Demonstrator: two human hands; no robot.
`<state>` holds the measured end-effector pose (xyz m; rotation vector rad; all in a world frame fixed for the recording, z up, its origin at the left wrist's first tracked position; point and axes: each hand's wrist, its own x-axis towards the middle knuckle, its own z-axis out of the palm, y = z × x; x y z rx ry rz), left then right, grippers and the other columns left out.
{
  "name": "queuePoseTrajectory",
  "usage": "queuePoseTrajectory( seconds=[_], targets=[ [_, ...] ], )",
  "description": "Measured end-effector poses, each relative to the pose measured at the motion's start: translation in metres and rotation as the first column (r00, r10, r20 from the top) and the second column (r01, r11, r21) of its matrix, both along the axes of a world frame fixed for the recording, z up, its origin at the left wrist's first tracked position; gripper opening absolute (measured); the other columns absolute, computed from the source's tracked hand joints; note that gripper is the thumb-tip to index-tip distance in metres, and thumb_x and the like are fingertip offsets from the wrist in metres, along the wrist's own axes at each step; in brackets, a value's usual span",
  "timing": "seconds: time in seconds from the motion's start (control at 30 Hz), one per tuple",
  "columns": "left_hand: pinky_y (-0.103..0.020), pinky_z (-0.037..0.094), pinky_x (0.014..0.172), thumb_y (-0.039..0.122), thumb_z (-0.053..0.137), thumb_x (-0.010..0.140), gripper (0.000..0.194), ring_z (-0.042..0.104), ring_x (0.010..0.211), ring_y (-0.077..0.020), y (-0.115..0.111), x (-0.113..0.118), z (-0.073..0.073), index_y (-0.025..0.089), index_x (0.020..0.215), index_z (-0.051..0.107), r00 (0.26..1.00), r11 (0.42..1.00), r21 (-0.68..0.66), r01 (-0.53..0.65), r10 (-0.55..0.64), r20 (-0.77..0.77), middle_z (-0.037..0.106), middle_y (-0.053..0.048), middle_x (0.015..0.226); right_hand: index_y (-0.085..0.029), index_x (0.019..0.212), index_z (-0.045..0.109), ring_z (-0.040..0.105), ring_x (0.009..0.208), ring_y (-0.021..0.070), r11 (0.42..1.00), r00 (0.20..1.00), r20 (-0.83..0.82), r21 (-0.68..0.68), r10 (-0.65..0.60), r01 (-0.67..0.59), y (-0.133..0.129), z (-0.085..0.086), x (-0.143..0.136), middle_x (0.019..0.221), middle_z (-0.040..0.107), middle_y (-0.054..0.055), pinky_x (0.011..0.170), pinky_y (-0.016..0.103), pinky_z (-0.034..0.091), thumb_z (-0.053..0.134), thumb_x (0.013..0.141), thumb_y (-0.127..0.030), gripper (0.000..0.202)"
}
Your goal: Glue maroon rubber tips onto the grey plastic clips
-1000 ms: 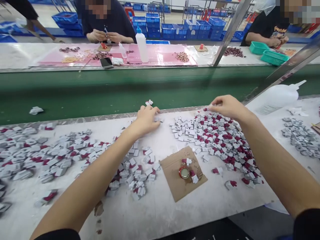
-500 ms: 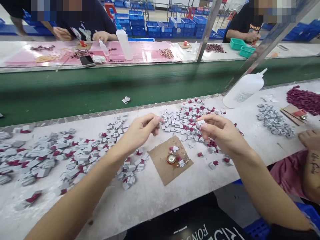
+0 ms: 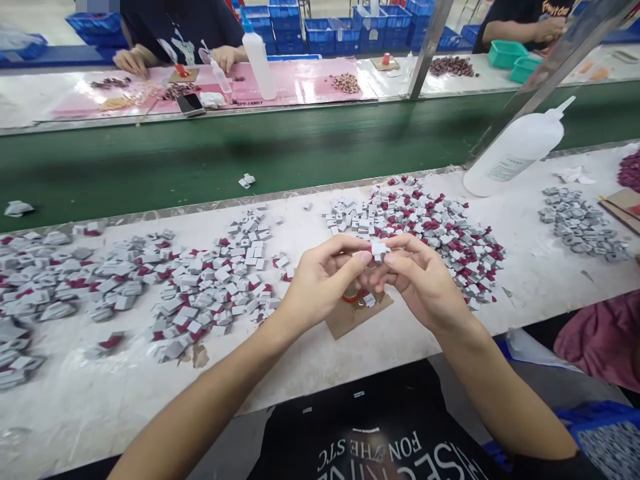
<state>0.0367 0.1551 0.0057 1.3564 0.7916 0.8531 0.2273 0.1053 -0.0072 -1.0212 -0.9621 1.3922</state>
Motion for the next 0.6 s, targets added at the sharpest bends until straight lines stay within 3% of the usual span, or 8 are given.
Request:
queuePoseTrajectory(
  seconds=[0.17,0.33,0.5,0.6],
  targets=[
    [-0.028,0.061,0.065,0.038,0.079,0.102,0.018,0.072,0.066,-0.0158,0.0,-0.001,0.001,0.021,0.103,0.081,0.994,1.0,-0.011,0.028,-0.029,-0.105,0.075,0.0,0.075,-0.027,0.107,0.081,0.082,0.087,0.0211,0.972,0.936,0.304,0.202,-0.178,0.119,-0.01,0.001,0.002,0.099,0.083,0.003,0.08,0.035,0.072,0.089,0.096,-0.033,0.015],
    [-0.03,0.061,0.067,0.044,0.08,0.102,0.025,0.071,0.068,-0.0175,0.007,-0.011,0.002,0.02,0.106,0.083,0.973,0.992,-0.066,0.104,-0.116,-0.202,0.076,-0.002,0.075,-0.027,0.107,0.087,0.083,0.095,0.0244,0.963,0.858,0.482,0.266,-0.176,0.048,-0.016,-0.001,0.008,0.104,0.085,0.005,0.086,0.04,0.073,0.086,0.098,-0.029,0.008],
    [-0.038,0.064,0.097,0.048,0.08,0.103,0.033,0.08,0.095,-0.0222,0.015,-0.029,-0.014,0.018,0.113,0.084,0.962,0.983,-0.147,-0.115,0.073,-0.265,0.084,-0.009,0.098,-0.027,0.098,0.088,0.082,0.088,0.0247,0.97,0.771,0.602,0.227,-0.208,0.085,-0.026,-0.013,0.009,0.098,0.087,0.005,0.075,0.039,0.07,0.085,0.097,-0.028,0.003],
    [-0.044,0.061,0.111,0.04,0.084,0.1,0.031,0.081,0.11,-0.0253,0.015,-0.039,-0.021,0.016,0.12,0.083,0.973,0.949,-0.29,-0.124,0.058,-0.225,0.085,-0.012,0.112,-0.026,0.099,0.089,0.082,0.087,0.0244,0.971,0.765,0.611,0.227,-0.203,0.076,-0.033,-0.02,0.007,0.099,0.089,0.005,0.071,0.038,0.067,0.084,0.098,-0.026,0.004]
  ],
)
